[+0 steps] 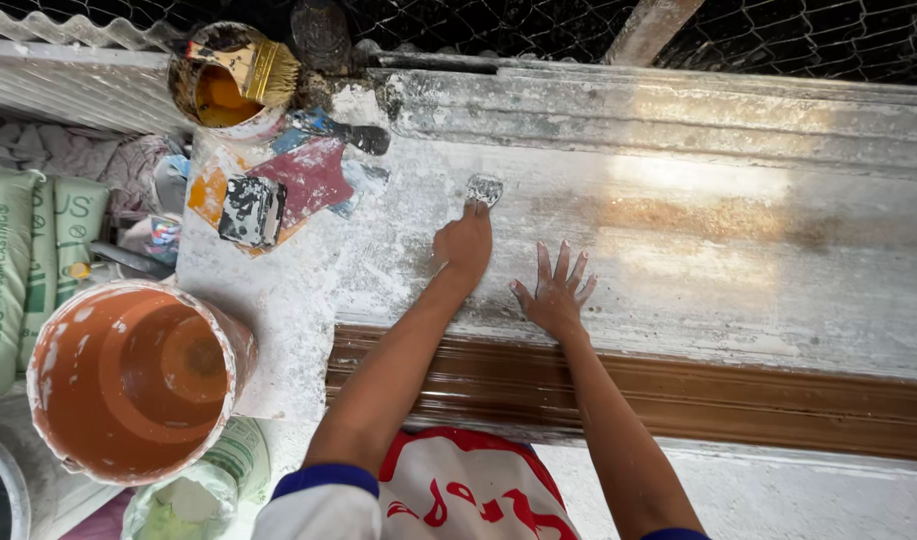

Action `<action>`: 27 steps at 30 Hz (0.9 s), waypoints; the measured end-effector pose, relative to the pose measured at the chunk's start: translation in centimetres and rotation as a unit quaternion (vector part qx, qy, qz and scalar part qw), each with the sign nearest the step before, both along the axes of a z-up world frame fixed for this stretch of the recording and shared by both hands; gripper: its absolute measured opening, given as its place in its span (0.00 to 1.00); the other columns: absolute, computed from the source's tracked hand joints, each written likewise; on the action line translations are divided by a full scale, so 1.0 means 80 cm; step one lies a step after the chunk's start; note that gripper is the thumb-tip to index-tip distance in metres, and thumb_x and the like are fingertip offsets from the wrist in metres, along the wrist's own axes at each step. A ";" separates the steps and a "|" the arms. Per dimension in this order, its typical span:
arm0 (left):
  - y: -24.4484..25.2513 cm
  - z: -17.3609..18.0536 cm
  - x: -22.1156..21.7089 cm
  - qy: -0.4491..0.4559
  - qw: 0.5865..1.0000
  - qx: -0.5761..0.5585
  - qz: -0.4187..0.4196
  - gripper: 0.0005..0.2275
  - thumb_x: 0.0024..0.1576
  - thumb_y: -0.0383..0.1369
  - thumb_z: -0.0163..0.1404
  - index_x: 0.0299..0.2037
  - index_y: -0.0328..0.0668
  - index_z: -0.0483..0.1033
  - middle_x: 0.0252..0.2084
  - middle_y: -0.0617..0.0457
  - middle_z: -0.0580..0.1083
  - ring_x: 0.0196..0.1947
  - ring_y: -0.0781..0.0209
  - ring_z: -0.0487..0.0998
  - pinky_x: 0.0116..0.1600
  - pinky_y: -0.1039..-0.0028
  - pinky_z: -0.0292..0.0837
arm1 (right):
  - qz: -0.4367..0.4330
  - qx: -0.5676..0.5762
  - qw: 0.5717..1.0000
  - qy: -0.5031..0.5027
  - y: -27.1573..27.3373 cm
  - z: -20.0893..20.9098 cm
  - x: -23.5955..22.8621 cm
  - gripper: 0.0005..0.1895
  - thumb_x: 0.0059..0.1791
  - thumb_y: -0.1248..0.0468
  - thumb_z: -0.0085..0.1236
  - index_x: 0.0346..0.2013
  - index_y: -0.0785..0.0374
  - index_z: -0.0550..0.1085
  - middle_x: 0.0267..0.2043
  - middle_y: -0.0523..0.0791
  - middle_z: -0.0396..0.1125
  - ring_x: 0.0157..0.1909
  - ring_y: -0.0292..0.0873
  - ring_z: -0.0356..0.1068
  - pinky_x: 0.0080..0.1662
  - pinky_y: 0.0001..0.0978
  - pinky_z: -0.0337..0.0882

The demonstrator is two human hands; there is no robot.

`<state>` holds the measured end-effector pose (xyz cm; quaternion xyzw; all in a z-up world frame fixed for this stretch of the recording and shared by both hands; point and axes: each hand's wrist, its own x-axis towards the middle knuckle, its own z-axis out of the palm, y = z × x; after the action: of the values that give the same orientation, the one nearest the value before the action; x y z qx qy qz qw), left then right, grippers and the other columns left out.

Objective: The person pulls and separates white fibrous strands from a metal bucket, then places them into a pink plastic bag. Afterward, they use a small rectangular block to rub and clean a dusty concrete ledge, followed by using a brush to sweep the same area.

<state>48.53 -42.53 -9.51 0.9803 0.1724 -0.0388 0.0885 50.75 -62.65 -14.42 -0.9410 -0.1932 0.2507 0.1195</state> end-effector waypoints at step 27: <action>0.405 0.036 -0.160 0.094 0.936 -0.077 0.331 0.23 0.56 0.39 0.48 0.57 0.28 0.67 0.57 0.37 0.70 0.57 0.35 0.70 0.55 0.46 0.68 | -0.267 0.470 0.738 0.404 0.156 0.086 -0.062 0.14 0.59 0.57 0.39 0.44 0.62 0.71 0.29 0.42 0.65 0.21 0.36 0.62 0.23 0.29 0.65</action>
<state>35.71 -10.10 -6.59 0.8500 0.4908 -0.1123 0.1546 45.77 -50.19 -7.58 -0.5884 0.0395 0.4422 0.6758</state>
